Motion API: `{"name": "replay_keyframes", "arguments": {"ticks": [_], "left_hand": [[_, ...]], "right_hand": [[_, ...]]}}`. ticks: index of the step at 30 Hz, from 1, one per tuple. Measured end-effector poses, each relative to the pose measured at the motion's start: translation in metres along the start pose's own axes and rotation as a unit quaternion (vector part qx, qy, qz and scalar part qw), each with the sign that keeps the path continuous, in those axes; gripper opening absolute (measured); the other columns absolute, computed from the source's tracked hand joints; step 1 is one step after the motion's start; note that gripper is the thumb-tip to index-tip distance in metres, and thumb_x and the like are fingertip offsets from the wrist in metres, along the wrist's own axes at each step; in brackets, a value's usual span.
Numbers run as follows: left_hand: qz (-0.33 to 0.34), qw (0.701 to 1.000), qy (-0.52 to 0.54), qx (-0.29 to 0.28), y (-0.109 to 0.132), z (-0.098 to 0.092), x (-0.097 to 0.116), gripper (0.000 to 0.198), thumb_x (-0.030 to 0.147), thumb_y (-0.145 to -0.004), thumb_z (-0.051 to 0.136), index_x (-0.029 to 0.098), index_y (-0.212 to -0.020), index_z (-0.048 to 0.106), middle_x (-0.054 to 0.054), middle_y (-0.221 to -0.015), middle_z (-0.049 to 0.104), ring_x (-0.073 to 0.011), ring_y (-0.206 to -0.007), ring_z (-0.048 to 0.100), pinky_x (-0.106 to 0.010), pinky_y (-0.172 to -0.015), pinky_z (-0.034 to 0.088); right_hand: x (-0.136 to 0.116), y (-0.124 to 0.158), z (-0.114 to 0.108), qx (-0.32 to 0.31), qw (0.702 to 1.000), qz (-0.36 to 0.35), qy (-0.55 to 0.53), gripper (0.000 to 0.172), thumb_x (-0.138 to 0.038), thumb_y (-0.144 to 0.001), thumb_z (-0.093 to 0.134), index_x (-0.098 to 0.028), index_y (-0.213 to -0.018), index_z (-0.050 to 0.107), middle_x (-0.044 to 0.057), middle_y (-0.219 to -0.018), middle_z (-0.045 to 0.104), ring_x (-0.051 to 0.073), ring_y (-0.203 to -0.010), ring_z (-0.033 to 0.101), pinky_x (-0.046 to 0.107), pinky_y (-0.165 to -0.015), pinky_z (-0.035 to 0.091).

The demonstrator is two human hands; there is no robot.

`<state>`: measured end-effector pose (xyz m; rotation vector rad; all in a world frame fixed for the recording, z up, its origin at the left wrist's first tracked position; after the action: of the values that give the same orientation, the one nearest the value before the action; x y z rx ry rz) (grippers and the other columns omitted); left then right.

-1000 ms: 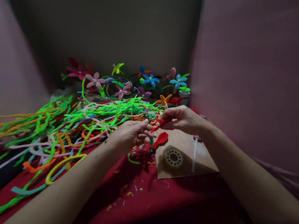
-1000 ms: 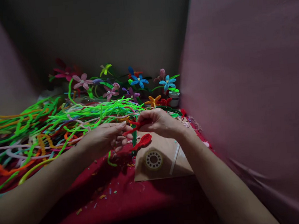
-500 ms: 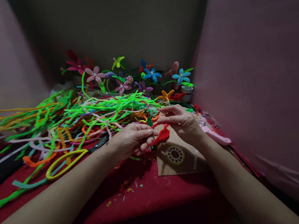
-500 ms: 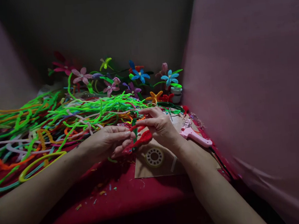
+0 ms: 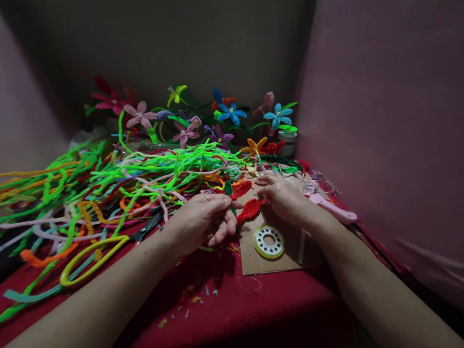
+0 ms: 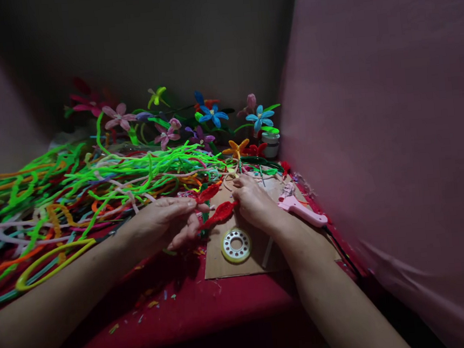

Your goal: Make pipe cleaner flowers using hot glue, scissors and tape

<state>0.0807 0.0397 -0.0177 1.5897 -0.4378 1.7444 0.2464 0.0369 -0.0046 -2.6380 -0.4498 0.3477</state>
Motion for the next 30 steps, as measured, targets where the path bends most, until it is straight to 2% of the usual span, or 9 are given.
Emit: {"name": "replay_keyframes", "arguments": {"ticks": [3, 7, 9, 11, 14, 18, 22, 26, 30], "left_hand": [[0.005, 1.0, -0.025, 0.013, 0.002, 0.002, 0.002, 0.025, 0.028, -0.087, 0.047, 0.01, -0.082, 0.062, -0.004, -0.054, 0.063, -0.0052, -0.029, 0.042, -0.016, -0.031, 0.026], [0.018, 0.998, -0.059, 0.02, 0.004, 0.005, 0.004, 0.023, 0.028, -0.087, 0.046, 0.011, -0.084, 0.06, -0.004, -0.056, 0.064, -0.0057, -0.032, 0.045, -0.016, -0.033, 0.025], [0.025, 0.996, -0.081, 0.018, 0.005, 0.008, 0.004, 0.021, 0.028, -0.087, 0.045, 0.012, -0.084, 0.058, -0.004, -0.057, 0.065, -0.006, -0.033, 0.046, -0.016, -0.034, 0.025], [0.028, 0.994, -0.102, 0.004, 0.006, 0.013, 0.005, 0.021, 0.03, -0.087, 0.044, 0.014, -0.08, 0.056, -0.003, -0.058, 0.065, -0.0066, -0.034, 0.047, -0.017, -0.034, 0.025], [0.034, 0.989, -0.143, -0.006, 0.007, 0.019, 0.007, 0.023, 0.035, -0.085, 0.046, 0.016, -0.075, 0.054, -0.003, -0.062, 0.065, -0.0096, -0.042, 0.053, -0.018, -0.038, 0.031], [0.074, 0.969, -0.228, 0.056, 0.009, 0.016, 0.016, 0.029, 0.04, -0.082, 0.052, 0.015, -0.066, 0.055, 0.003, -0.053, 0.055, -0.0073, -0.043, 0.046, -0.019, -0.04, 0.03], [0.07, 0.959, -0.253, 0.104, 0.01, 0.014, 0.014, 0.031, 0.03, -0.081, 0.051, 0.015, -0.054, 0.05, 0.006, -0.042, 0.042, -0.004, -0.036, 0.033, -0.017, -0.036, 0.022], [0.038, 0.976, -0.188, 0.099, 0.01, 0.02, 0.003, 0.027, 0.027, -0.082, 0.043, 0.016, -0.059, 0.053, 0.002, -0.045, 0.054, -0.0066, -0.032, 0.038, -0.018, -0.033, 0.028], [0.051, 0.982, -0.163, 0.084, 0.01, 0.024, 0.004, 0.021, 0.025, -0.083, 0.043, 0.015, -0.068, 0.055, -0.001, -0.053, 0.061, -0.0092, -0.038, 0.049, -0.018, -0.034, 0.034]], "right_hand": [[-0.004, 0.0, -0.009, 0.032, 0.999, 0.01, -0.031, 0.02, -0.006, -0.073, 0.054, -0.016, -0.079, 0.07, 0.013, -0.11, 0.065, 0.027, -0.108, 0.056, 0.044, -0.095, 0.043], [-0.013, 0.003, -0.036, 0.152, 0.973, 0.08, -0.154, 0.025, -0.006, -0.078, 0.046, -0.016, -0.086, 0.067, 0.009, -0.09, 0.069, 0.021, -0.091, 0.061, 0.038, -0.084, 0.048], [-0.018, 0.002, -0.036, 0.142, 0.94, 0.11, -0.29, 0.019, -0.017, -0.084, 0.047, -0.017, -0.093, 0.065, 0.004, -0.078, 0.067, 0.015, -0.074, 0.062, 0.03, -0.07, 0.05], [-0.025, 0.001, -0.028, 0.095, 0.901, 0.117, -0.408, 0.017, -0.028, -0.083, 0.056, -0.017, -0.092, 0.064, 0.001, -0.072, 0.066, 0.012, -0.063, 0.06, 0.025, -0.059, 0.048], [-0.03, -0.001, -0.019, 0.057, 0.877, 0.119, -0.463, 0.013, -0.029, -0.076, 0.065, -0.016, -0.076, 0.066, 0.0, -0.067, 0.066, 0.011, -0.059, 0.058, 0.023, -0.056, 0.047], [-0.038, 0.001, -0.018, 0.078, 0.901, 0.084, -0.418, 0.008, -0.025, -0.077, 0.066, -0.018, -0.074, 0.068, 0.0, -0.069, 0.068, 0.014, -0.067, 0.062, 0.027, -0.065, 0.049], [-0.056, 0.006, -0.027, 0.156, 0.951, -0.017, -0.267, 0.009, -0.019, -0.082, 0.061, -0.02, -0.076, 0.067, 0.002, -0.07, 0.068, 0.015, -0.069, 0.061, 0.028, -0.067, 0.048], [-0.078, 0.014, -0.032, 0.214, 0.967, -0.125, -0.061, 0.019, -0.013, -0.087, 0.05, -0.018, -0.074, 0.064, 0.005, -0.068, 0.065, 0.017, -0.067, 0.057, 0.031, -0.067, 0.045], [-0.078, 0.015, -0.034, 0.223, 0.964, -0.138, -0.039, 0.022, -0.014, -0.089, 0.046, -0.018, -0.075, 0.064, 0.005, -0.064, 0.061, 0.017, -0.065, 0.054, 0.03, -0.063, 0.044]]}}
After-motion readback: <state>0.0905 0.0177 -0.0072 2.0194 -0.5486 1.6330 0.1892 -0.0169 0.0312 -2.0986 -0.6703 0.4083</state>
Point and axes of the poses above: each hand's wrist, its own y-axis away from the middle knuckle, its own z-axis out of the palm, x = y × z, the point moved 6 cm from there along -y, towards the middle knuckle
